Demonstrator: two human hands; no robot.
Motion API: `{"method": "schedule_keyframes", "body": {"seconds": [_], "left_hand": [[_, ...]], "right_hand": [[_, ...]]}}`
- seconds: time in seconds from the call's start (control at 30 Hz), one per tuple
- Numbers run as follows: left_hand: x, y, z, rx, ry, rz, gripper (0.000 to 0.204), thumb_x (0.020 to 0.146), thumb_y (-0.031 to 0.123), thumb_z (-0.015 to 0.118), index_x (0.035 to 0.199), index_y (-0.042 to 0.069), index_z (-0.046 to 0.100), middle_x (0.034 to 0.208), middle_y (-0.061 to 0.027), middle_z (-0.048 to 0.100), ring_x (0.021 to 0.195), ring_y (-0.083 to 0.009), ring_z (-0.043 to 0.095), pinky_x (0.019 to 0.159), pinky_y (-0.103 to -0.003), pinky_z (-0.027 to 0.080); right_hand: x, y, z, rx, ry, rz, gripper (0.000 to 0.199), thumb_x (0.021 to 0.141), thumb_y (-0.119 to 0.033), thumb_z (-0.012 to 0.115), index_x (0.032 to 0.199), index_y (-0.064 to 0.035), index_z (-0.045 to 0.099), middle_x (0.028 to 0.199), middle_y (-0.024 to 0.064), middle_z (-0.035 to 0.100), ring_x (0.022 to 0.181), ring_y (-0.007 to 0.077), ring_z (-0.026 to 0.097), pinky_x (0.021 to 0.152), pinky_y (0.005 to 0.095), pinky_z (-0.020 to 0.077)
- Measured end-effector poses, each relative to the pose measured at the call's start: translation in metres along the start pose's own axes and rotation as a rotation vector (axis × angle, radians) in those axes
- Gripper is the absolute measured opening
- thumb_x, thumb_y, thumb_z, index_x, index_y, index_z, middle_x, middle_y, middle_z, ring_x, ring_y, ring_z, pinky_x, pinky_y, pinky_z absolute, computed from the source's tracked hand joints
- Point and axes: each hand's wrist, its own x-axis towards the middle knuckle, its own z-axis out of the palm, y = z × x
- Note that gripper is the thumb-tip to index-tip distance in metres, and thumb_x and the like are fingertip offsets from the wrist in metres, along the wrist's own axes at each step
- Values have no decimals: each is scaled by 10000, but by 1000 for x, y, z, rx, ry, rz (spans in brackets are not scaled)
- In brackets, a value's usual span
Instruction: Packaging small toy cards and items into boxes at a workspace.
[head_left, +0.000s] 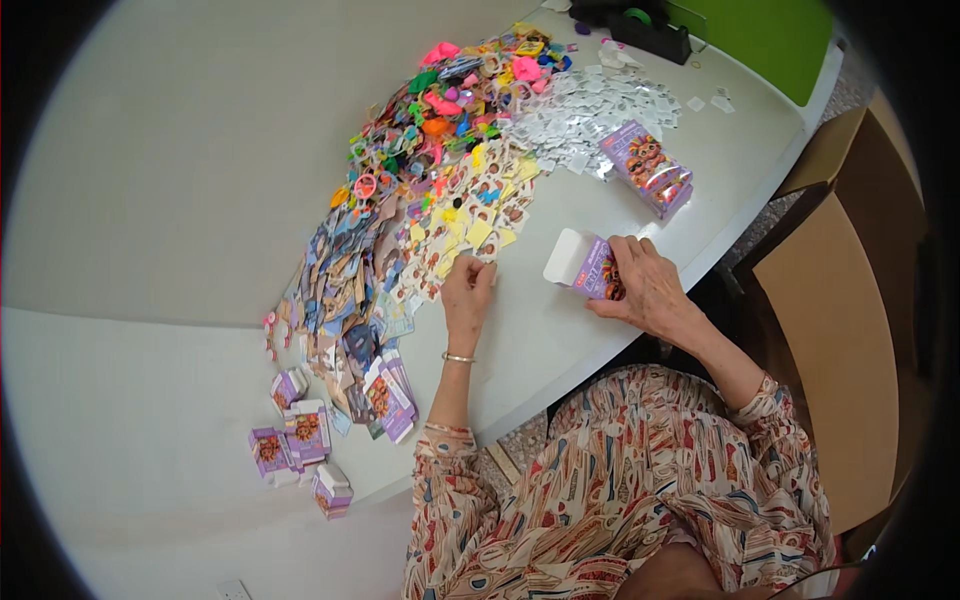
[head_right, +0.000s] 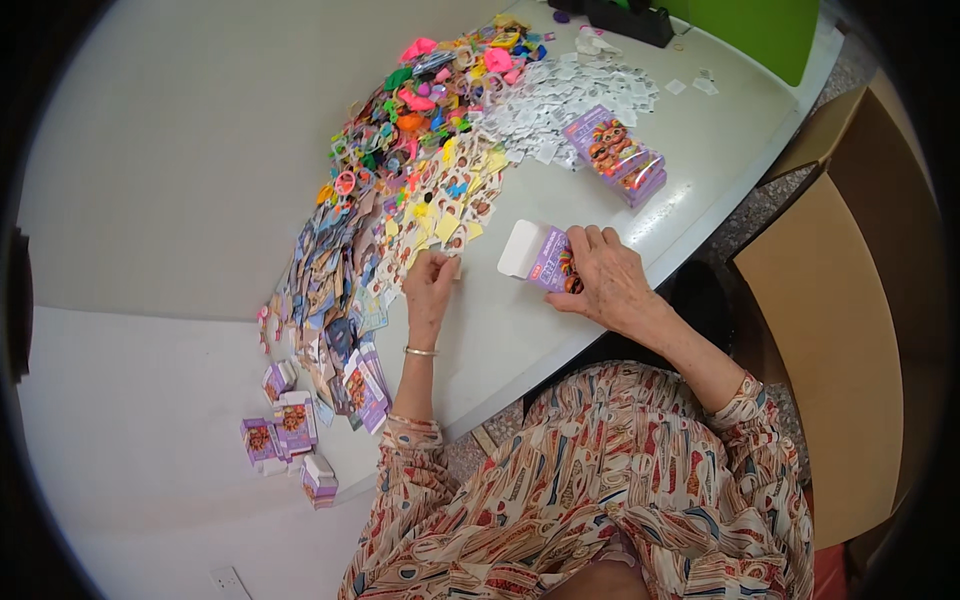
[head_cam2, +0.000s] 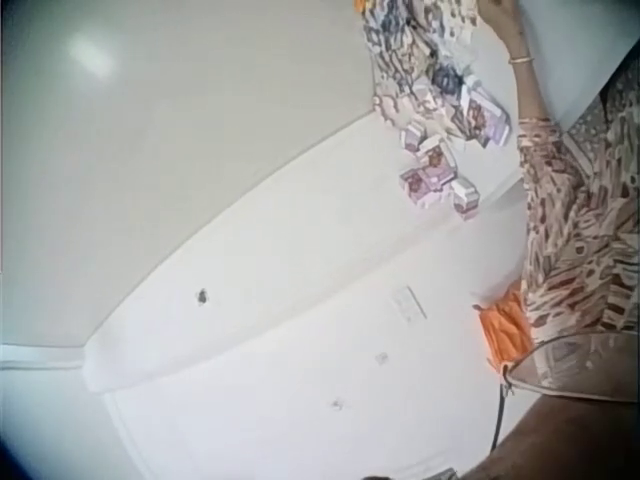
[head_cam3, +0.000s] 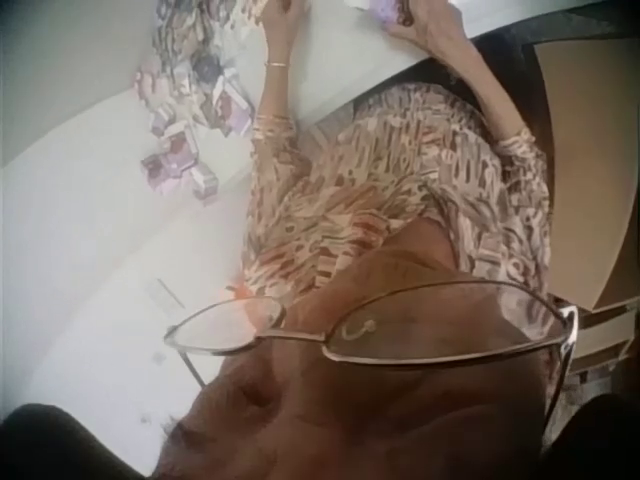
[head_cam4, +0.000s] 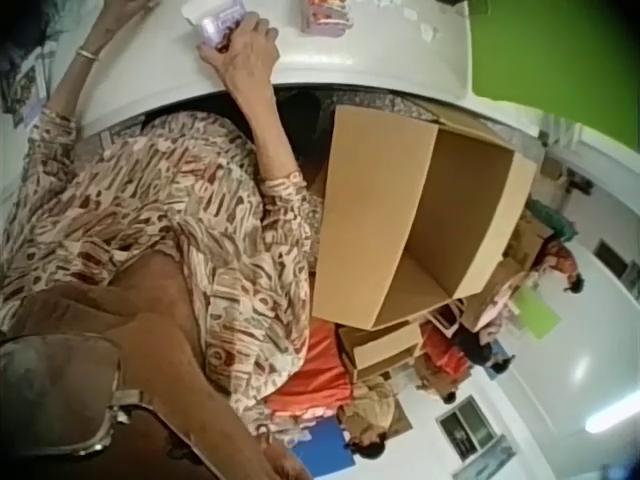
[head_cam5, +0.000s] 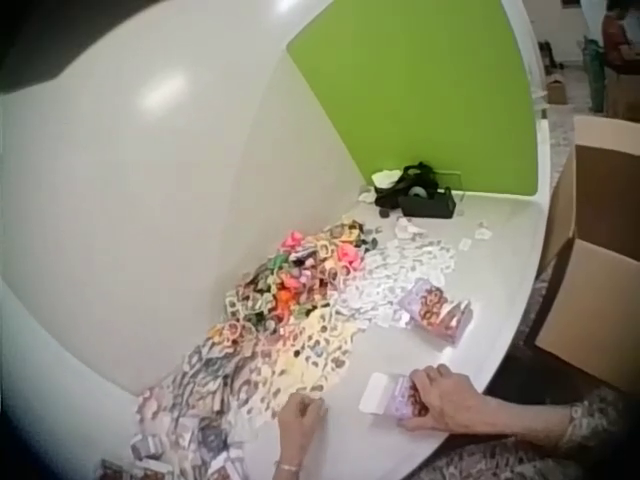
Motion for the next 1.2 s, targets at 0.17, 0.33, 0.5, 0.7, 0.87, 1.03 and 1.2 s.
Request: {"method": "schedule_keyframes", "body": {"seconds": [0.17, 0.33, 0.5, 0.7, 0.87, 1.03, 1.2], "left_hand": [[5, 91, 7, -291, -132, 161, 97, 822, 49, 674, 859, 14, 592, 656, -69, 576, 565, -129, 510, 553, -245, 429], [-5, 106, 27, 187, -106, 611, 111, 830, 47, 670, 921, -6, 634, 952, -77, 644, 748, -156, 611, 665, -294, 484], [30, 124, 44, -316, -278, 266, 134, 855, 91, 644, 957, 7, 669, 989, -123, 655, 752, -194, 631, 684, -308, 494], [113, 63, 88, 231, 34, 430, 175, 799, 162, 652, 898, 18, 662, 974, -133, 613, 838, -291, 562, 743, -411, 438], [128, 52, 117, 574, 225, 538, 126, 740, 170, 641, 789, 60, 676, 942, -107, 605, 948, -310, 504, 844, -441, 378], [130, 58, 116, 384, 184, 496, 54, 738, 102, 621, 760, 82, 667, 935, -76, 617, 947, -305, 515, 833, -438, 390], [127, 68, 128, 114, -53, 650, 32, 743, 81, 606, 742, 69, 636, 851, -94, 612, 881, -319, 524, 790, -423, 413]], "right_hand": [[0, 1, 0, -44, -59, 49, 725, 637, -396, 796, 1119, 20, 448, 988, 177, 543, 928, 346, 552, 764, 414, 499], [2, 2, -4, -45, -48, 76, 711, 633, -408, 796, 1088, 16, 451, 991, 180, 551, 925, 351, 557, 763, 423, 499], [1, 19, -9, 76, 36, 116, 670, 657, -442, 762, 1037, 21, 464, 905, 191, 573, 869, 358, 561, 739, 432, 484], [-1, 18, -3, 118, 96, 97, 675, 613, -478, 785, 964, 14, 484, 830, 173, 571, 800, 344, 558, 715, 423, 489], [1, 20, -2, 97, 114, 104, 680, 619, -489, 779, 965, 17, 484, 819, 166, 574, 801, 336, 563, 704, 415, 495], [0, 27, 2, 77, 115, 107, 686, 617, -495, 780, 972, 13, 488, 844, 168, 580, 810, 328, 570, 704, 413, 501], [-1, 25, 2, 73, 129, 85, 687, 625, -502, 774, 982, 12, 490, 862, 177, 586, 842, 332, 575, 710, 416, 507]]}}
